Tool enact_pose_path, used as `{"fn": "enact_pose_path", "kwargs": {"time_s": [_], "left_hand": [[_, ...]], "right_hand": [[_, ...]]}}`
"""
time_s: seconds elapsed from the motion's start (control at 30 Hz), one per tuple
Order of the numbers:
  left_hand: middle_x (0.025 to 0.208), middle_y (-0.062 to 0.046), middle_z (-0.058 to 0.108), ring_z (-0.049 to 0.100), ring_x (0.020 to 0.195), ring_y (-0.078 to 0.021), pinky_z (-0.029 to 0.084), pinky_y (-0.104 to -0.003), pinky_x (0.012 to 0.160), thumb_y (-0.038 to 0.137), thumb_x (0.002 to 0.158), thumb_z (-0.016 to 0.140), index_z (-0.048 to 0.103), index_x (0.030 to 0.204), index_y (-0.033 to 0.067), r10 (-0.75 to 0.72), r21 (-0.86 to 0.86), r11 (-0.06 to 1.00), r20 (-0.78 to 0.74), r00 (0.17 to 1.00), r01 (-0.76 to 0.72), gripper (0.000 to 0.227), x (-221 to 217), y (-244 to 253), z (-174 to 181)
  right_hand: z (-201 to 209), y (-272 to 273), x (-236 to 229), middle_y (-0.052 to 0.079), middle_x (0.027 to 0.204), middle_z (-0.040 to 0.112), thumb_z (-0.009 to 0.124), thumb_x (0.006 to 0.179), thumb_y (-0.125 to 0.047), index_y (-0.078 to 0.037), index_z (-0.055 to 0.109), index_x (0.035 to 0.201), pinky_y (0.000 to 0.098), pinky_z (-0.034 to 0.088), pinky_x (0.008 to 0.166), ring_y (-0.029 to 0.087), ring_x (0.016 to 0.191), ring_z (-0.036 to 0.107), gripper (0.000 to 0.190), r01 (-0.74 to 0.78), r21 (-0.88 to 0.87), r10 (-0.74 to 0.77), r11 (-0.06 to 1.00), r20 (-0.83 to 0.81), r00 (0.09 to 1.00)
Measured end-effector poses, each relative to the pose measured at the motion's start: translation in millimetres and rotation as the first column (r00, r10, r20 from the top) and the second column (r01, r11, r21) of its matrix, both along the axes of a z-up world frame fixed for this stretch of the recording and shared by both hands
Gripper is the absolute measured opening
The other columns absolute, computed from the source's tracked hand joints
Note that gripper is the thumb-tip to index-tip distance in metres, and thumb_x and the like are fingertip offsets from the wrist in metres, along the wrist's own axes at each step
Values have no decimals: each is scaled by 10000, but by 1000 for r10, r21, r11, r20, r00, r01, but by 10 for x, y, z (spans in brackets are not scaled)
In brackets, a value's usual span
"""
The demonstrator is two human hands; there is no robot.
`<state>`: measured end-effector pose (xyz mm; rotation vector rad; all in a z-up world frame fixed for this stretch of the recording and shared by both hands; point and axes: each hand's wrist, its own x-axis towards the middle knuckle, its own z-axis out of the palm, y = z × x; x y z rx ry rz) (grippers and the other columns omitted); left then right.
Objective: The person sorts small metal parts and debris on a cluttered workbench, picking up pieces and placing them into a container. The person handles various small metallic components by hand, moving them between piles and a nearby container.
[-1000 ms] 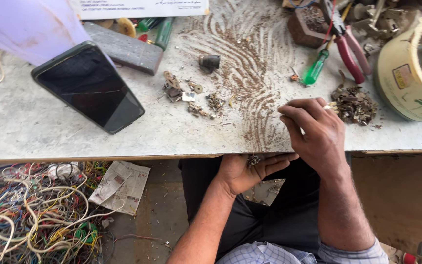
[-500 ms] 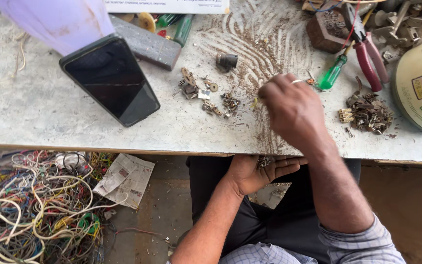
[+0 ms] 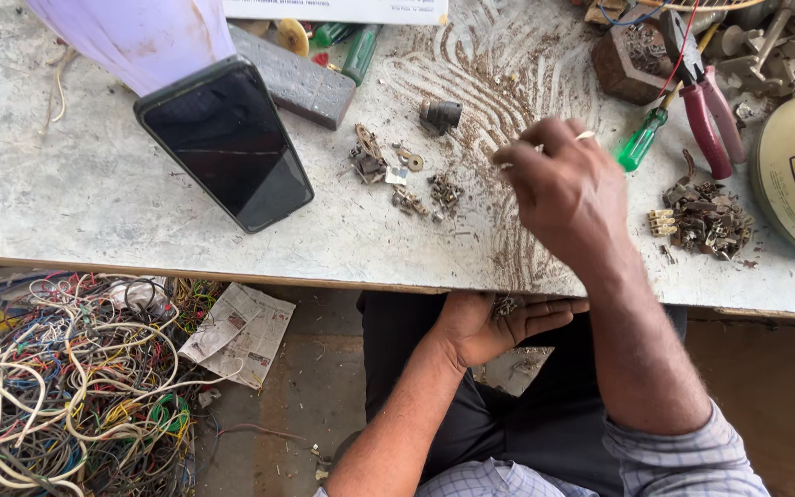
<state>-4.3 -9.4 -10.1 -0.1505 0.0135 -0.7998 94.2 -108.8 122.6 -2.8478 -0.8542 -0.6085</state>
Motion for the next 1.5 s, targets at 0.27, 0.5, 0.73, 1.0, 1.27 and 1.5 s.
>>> {"fn": "enact_pose_path", "kwargs": {"time_s": [0.27, 0.5, 0.73, 1.0, 1.27, 1.5], "left_hand": [[1404, -338, 539, 580, 1304, -472, 525, -560, 1121, 486, 1205, 253, 386, 1508, -102, 12, 70, 998, -74, 997, -7, 674, -24, -42, -103], [1401, -369, 532, 582, 1298, -485, 528, -551, 1130, 550, 1214, 273, 379, 1521, -124, 17, -52, 998, -19, 1000, -18, 748, -14, -58, -153], [1416, -344, 543, 586, 1303, -477, 526, -536, 1131, 569, 1206, 281, 378, 1532, -105, 14, -30, 999, -5, 1000, -15, 755, -18, -56, -151], [1398, -284, 557, 617, 1283, -405, 524, -562, 1131, 500, 1212, 323, 422, 1497, -57, 29, 38, 999, -33, 999, -27, 634, -37, -63, -162], [1373, -272, 593, 607, 1270, -434, 532, -534, 1104, 519, 1180, 345, 450, 1495, -38, 16, 88, 996, -2, 1000, -16, 648, -5, -50, -74], [1471, -294, 552, 552, 1343, -475, 548, -485, 1098, 524, 1149, 361, 427, 1547, -55, -42, 42, 998, 10, 999, 42, 706, 48, 15, 65]], "right_hand": [[-30, 208, -171, 37, 1029, 678, 785, 908, -136, -164, 781, 1017, 347, 570, 732, 193, 942, 659, 113, -122, 142, 154, 982, -237, 959], [26, 162, -170, 35, 1035, 673, 742, 907, -21, -168, 783, 1118, 363, 563, 724, 207, 944, 658, 260, -81, 125, 114, 989, -279, 954], [28, 120, -232, 21, 1036, 690, 749, 922, -82, -171, 780, 1047, 358, 559, 747, 209, 960, 640, 157, -45, 73, 60, 996, -222, 973], [43, 198, -275, 12, 1030, 673, 744, 866, -68, -203, 807, 1026, 389, 521, 753, 228, 982, 629, 219, -97, 74, 110, 993, -205, 973], [195, 4, -384, 37, 1019, 663, 765, 840, -74, -117, 745, 968, 420, 525, 820, 273, 994, 620, 136, -62, 46, 71, 997, -218, 973], [279, -534, -413, 79, 990, 692, 777, 906, 27, -69, 688, 1012, 430, 533, 845, 305, 984, 669, 168, 56, 250, -6, 967, -197, 980]]}}
